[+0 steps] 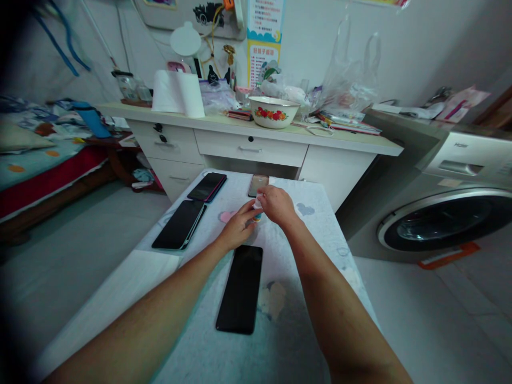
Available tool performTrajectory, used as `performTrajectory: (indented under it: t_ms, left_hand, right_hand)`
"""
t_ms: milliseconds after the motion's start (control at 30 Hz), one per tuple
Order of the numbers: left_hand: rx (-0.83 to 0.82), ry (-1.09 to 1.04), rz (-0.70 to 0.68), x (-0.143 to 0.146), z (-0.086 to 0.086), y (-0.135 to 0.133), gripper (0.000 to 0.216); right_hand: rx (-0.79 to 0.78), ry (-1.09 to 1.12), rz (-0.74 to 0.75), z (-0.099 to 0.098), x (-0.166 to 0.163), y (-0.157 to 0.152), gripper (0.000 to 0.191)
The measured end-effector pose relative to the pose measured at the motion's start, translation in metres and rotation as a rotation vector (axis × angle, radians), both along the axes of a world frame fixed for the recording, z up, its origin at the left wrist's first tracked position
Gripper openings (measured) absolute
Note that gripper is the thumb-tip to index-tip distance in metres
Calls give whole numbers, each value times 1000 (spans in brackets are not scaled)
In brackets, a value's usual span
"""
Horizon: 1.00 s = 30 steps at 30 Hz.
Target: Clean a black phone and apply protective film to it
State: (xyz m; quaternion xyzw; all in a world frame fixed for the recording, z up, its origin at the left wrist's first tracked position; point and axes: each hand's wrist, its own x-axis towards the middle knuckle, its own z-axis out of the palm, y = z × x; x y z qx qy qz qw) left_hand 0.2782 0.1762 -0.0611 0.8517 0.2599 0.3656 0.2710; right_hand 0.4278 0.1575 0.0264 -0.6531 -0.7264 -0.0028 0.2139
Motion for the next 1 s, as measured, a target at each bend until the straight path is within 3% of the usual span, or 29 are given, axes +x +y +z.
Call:
performTrajectory:
  t_ms: [200,367,633,767,867,933,1000]
  left_hand:
    - [-45,-5,5,-2,-3,2,51]
    - [-112,-136,-46,-1,-3,2,42]
    - [-149,-168,-82,0,-7,2,43]
    - [-124,-168,-10,-3,-7,0,39]
    - [-90,-167,71,-6,-5,-3,38]
    - [-73,-173,133,-9,-1,-5,37]
    - [-70,-185,193,-11,4,-6,35]
  right_hand:
    - [-19,-33,-8,1,-3,3,26]
    - [-19,-47,14,7,-1,4,25]
    - [3,89,-3,1,5,0,22]
    - [66,370,-57,1,11,-13,37]
    - [92,729,-174,2,13,-38,31]
    - [35,1025,-200,0,11,-59,30]
    - [-120,1332,-202,-5,5,-82,22]
